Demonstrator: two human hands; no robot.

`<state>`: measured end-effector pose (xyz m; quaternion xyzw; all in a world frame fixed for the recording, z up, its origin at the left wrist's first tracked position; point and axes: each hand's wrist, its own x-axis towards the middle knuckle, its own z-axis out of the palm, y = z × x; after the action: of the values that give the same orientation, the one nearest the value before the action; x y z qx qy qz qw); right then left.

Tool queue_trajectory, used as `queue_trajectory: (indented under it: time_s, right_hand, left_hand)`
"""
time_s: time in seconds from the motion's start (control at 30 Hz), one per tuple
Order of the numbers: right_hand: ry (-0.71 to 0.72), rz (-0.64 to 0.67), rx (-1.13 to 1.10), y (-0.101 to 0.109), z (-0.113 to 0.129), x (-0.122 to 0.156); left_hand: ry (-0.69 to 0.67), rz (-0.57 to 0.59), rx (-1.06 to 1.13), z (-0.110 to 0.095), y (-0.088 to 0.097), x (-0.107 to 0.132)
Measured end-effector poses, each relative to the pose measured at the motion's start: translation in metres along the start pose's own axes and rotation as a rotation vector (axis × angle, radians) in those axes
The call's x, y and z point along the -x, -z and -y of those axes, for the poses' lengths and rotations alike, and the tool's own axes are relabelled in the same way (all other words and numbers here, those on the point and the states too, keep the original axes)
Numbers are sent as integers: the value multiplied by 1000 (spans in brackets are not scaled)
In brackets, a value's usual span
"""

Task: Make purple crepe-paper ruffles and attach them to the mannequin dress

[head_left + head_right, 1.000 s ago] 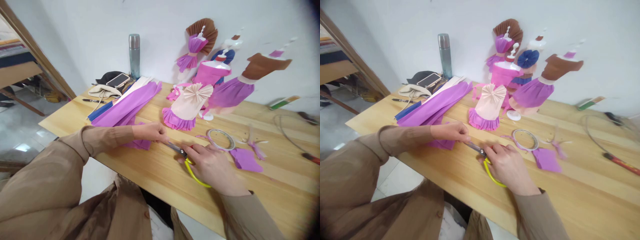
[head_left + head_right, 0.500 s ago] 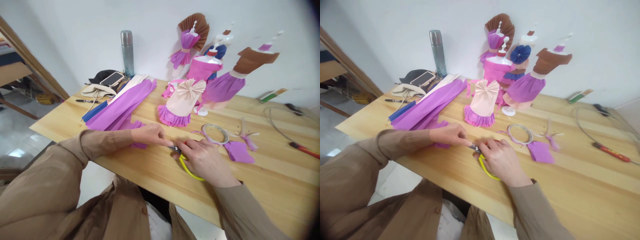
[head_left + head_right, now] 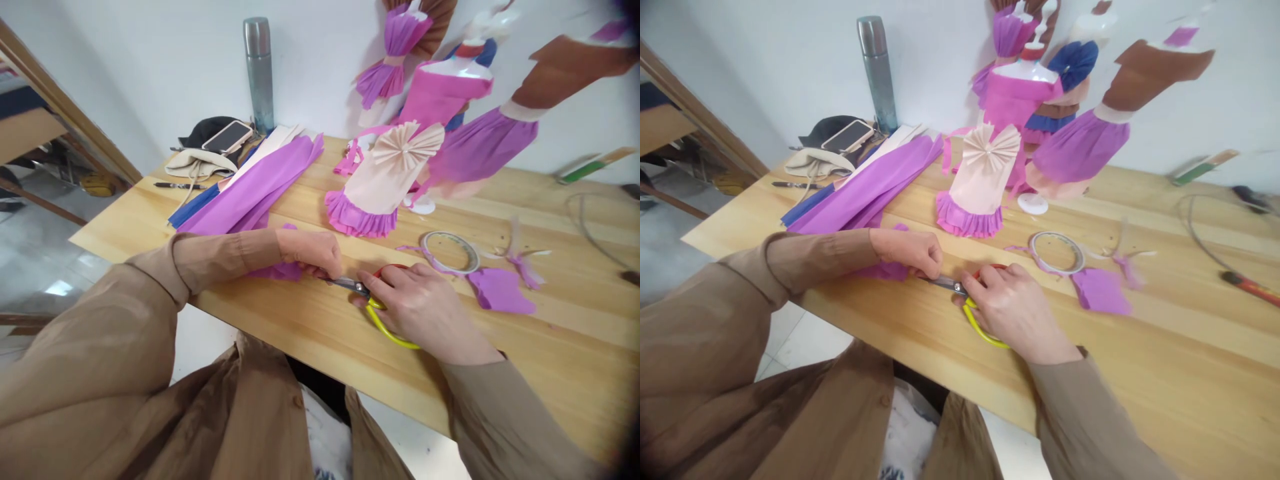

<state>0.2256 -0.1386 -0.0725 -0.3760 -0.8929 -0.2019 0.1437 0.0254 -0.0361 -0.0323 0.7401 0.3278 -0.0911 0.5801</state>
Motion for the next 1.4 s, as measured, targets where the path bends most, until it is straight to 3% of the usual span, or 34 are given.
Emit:
queue_trajectory:
  time_s: [0.17, 0.37, 0.5, 0.7, 0.87, 1.03, 1.13, 1.23, 1.4]
  right_hand:
    - [23, -32, -17, 0, 0, 0]
    - [12, -20, -13, 0, -1, 2]
    - [8, -35, -1, 0, 0, 1]
    - [-11, -38, -11, 4, 1, -1]
    - [-9, -30, -15, 4, 1, -1]
    - [-40, -29, 3, 5, -1, 0]
    - [-163, 45, -7, 5, -2, 3]
    - [-323, 224, -89, 3, -1, 4]
    - [-441, 403, -195, 1, 1, 2]
  left_hand:
    - [-3, 55, -11, 7, 4, -5]
    - [-2, 33, -65, 17, 9, -4]
    - [9, -26, -179, 14, 9, 0]
    - [-151, -41, -268, 13, 10, 3]
    - [-83, -7, -225, 10, 13, 9]
    - [-37, -223, -230, 3, 27, 22]
    - [-73, -219, -35, 6, 40, 34]
    - [-173, -221, 154, 9, 45, 45]
    - [-228, -224, 315, 6, 33, 49]
